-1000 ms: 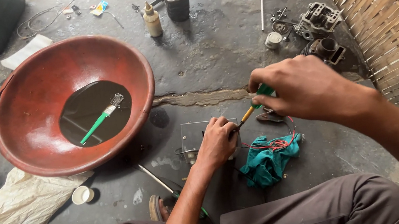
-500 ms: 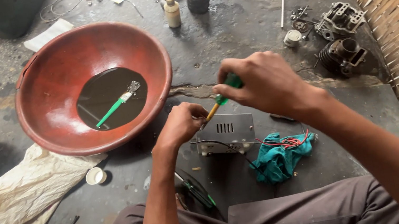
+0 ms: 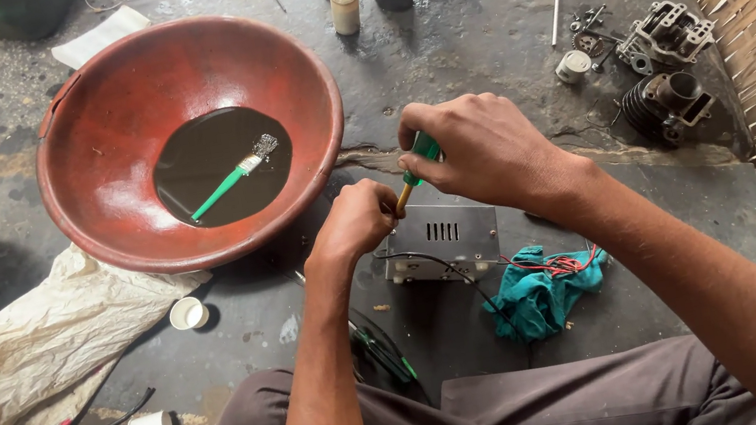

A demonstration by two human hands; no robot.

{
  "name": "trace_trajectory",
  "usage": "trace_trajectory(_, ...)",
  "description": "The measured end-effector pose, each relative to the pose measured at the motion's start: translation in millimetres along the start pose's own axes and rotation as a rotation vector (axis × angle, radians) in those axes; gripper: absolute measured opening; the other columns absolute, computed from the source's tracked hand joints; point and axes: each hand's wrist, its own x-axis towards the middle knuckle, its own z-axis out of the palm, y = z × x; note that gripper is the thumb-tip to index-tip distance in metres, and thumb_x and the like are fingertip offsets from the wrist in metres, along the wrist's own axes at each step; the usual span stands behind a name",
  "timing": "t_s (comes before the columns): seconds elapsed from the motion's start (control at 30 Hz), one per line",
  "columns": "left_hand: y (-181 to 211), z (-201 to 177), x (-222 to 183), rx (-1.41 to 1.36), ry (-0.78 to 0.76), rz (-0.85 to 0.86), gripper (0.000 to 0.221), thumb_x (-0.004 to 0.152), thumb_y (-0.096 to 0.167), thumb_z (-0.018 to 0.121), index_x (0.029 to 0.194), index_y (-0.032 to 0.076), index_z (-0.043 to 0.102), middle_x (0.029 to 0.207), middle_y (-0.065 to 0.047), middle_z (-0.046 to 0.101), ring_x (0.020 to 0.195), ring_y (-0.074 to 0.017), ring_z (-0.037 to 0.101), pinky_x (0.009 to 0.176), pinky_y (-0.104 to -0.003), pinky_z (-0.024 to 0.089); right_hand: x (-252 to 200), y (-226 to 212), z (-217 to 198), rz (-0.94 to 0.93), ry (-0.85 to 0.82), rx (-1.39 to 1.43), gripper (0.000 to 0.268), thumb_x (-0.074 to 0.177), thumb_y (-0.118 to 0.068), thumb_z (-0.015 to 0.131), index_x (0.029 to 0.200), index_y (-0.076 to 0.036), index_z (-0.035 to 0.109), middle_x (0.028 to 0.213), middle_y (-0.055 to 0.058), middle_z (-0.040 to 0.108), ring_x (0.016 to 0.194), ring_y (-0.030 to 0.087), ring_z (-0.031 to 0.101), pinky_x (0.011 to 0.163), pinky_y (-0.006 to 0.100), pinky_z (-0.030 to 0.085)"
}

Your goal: The person sits on the ground with a small metal electronic box on their lap and uses a screwdriver to unscrew and remove screws from its casing, repositioning the box and working on different sides while screws and small parts collect on the ground beside them.

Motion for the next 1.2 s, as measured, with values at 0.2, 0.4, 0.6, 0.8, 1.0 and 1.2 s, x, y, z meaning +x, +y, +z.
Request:
trace_trajectory(0.2, 2, -1, -3, -0.023, -0.037, -0.023, 0.022, 0.081, 0.000, 0.067, 0.096, 0.007, 0.081, 0.088, -0.016, 0.078, 0.082, -0.0257, 0.077, 0.076, -0.038, 0.059, 2, -4, -1, 0.014, -0.021, -0.028, 0.026, 0.090, -0.033, 0.071, 0.100, -0.009, 0.070, 0.076, 0.013, 0.074, 0.078, 0.033, 0.075, 0.073, 0.047, 0.056)
trace_trajectory(0.4, 8, -4, -6, -0.007, -0.049, -0.056, 0.022, 0.083, 0.000, 0.066, 0.097, 0.007, 0.081, 0.088, -0.016, 0.078, 0.082, -0.0255, 0.077, 0.075, -0.038, 0.059, 3, -7, -1, 0.046, -0.048, -0.033, 0.027, 0.091, -0.034, 0.071, 0.100, -0.009, 0.070, 0.076, 0.013, 0.074, 0.077, 0.032, 0.075, 0.074, 0.046, 0.057)
trace_trajectory(0.6, 5, -2, -6, 0.010, -0.032, -0.016, 0.024, 0.081, -0.002, 0.066, 0.097, 0.007, 0.080, 0.090, -0.017, 0.078, 0.084, -0.0268, 0.077, 0.076, -0.039, 0.059, 1, -7, 2, -0.044, -0.008, -0.031, 0.025, 0.090, -0.033, 0.072, 0.096, -0.008, 0.068, 0.081, 0.013, 0.074, 0.081, 0.034, 0.073, 0.073, 0.048, 0.055)
trace_trajectory(0.8, 9, -5, -9, 0.039, -0.029, -0.008, 0.021, 0.080, -0.002, 0.066, 0.095, 0.006, 0.080, 0.090, -0.017, 0.077, 0.084, -0.0283, 0.076, 0.076, -0.040, 0.058, 0, -9, 2, -0.113, -0.003, -0.009, 0.025, 0.090, -0.031, 0.072, 0.097, -0.007, 0.067, 0.085, 0.013, 0.074, 0.083, 0.036, 0.072, 0.072, 0.048, 0.055)
trace_trajectory(1.0, 11, -7, -11, 0.031, -0.040, -0.007, 0.020, 0.079, -0.001, 0.067, 0.094, 0.006, 0.079, 0.088, -0.017, 0.077, 0.084, -0.0283, 0.076, 0.076, -0.040, 0.058, 2, -13, 0, -0.039, -0.081, -0.078, 0.030, 0.090, -0.038, 0.072, 0.096, -0.009, 0.068, 0.082, 0.015, 0.074, 0.082, 0.037, 0.073, 0.072, 0.050, 0.055)
trace_trajectory(1.2, 10, -5, -10, 0.032, -0.038, -0.004, 0.017, 0.080, 0.002, 0.069, 0.093, 0.005, 0.079, 0.088, -0.017, 0.077, 0.082, -0.0277, 0.076, 0.076, -0.039, 0.058, 8, -20, -8, 0.034, -0.189, -0.164, 0.039, 0.090, -0.046, 0.071, 0.099, -0.009, 0.072, 0.082, 0.016, 0.075, 0.080, 0.035, 0.075, 0.073, 0.048, 0.057)
